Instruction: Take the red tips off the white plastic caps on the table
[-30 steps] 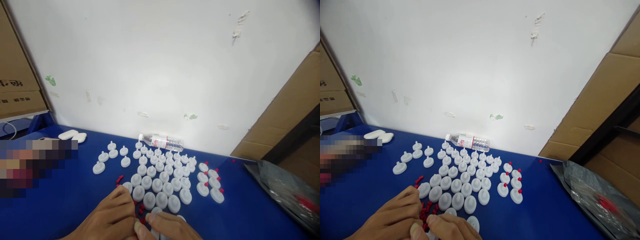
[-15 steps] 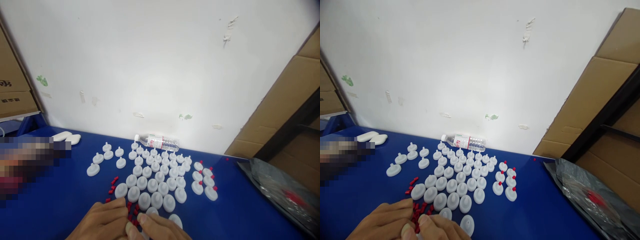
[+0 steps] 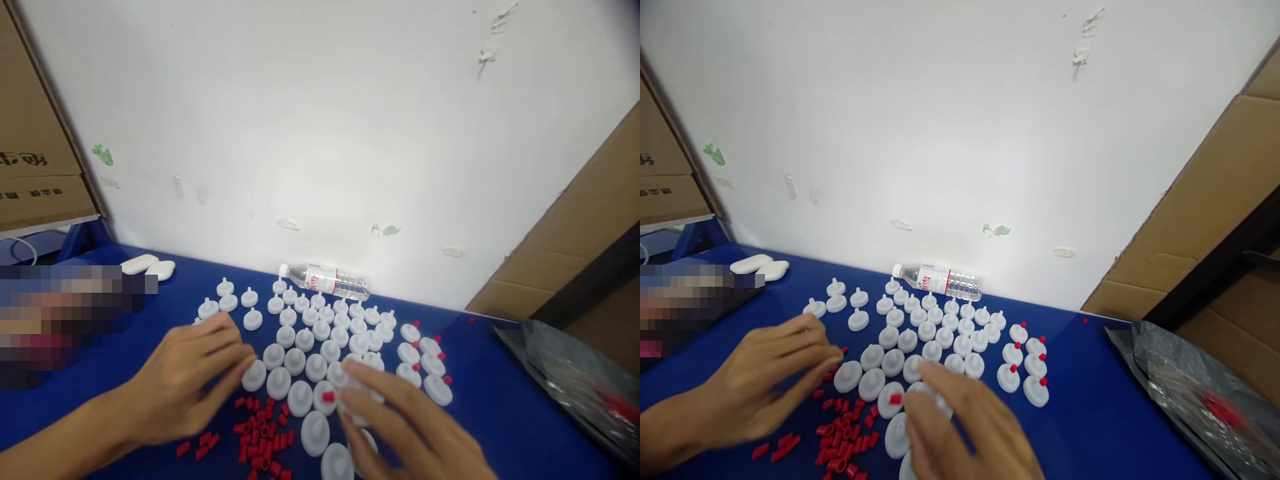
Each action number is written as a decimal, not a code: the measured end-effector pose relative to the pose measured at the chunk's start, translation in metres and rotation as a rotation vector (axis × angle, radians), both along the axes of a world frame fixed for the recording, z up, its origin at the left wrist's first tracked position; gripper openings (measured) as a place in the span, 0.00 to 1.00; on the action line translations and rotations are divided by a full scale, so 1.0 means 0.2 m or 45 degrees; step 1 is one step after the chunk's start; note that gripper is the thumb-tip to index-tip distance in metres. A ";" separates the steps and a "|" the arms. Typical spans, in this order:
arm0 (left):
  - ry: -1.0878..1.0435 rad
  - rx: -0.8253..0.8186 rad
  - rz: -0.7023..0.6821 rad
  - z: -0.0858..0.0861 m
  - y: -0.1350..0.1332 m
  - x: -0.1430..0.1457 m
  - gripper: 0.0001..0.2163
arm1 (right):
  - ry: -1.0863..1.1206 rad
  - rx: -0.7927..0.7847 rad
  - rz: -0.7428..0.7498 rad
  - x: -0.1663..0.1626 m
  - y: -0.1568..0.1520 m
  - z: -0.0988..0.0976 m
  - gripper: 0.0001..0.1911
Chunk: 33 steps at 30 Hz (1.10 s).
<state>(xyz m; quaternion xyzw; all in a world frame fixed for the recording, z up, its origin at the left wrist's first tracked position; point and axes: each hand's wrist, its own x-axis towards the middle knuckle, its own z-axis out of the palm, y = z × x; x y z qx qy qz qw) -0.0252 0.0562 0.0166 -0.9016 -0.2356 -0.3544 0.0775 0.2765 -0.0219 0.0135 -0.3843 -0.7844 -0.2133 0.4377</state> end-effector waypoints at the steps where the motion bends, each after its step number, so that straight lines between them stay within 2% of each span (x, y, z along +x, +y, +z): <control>1: 0.051 -0.037 0.130 -0.02 0.04 -0.03 0.09 | -0.033 -0.018 0.023 0.05 0.02 0.02 0.10; 4: 0.195 -0.135 0.375 -0.06 0.13 -0.09 0.14 | 0.094 -0.206 -0.040 0.16 0.07 0.07 0.09; 8: 0.303 -0.284 0.412 -0.10 0.16 -0.10 0.20 | 0.321 -0.620 -0.049 0.22 0.10 0.12 0.05; 11: 0.339 -0.356 0.421 -0.12 0.15 -0.09 0.21 | 0.416 -0.880 -0.011 0.25 0.10 0.16 0.09; 15: 0.337 -0.425 0.460 -0.13 0.15 -0.07 0.22 | 0.276 -1.070 -0.007 0.33 0.11 0.18 0.12; 20: 0.358 -0.522 0.418 -0.14 0.14 -0.06 0.23 | -0.024 -1.227 0.070 0.39 0.13 0.13 0.07; 23: 0.362 -0.542 0.407 -0.15 0.14 -0.06 0.22 | -0.111 -1.370 0.029 0.41 0.11 0.11 0.05; 25: 0.368 -0.555 0.408 -0.15 0.15 -0.06 0.22 | -0.113 -1.434 -0.003 0.42 0.10 0.11 0.07; 28: 0.376 -0.571 0.403 -0.16 0.15 -0.06 0.22 | -0.080 -1.386 0.013 0.43 0.11 0.13 0.05; 30: 0.381 -0.579 0.394 -0.16 0.15 -0.06 0.21 | -0.001 -1.188 -0.031 0.44 0.14 0.14 0.10; 33: 0.377 -0.584 0.380 -0.16 0.14 -0.06 0.20 | 0.111 -0.833 -0.218 0.46 0.20 0.11 0.21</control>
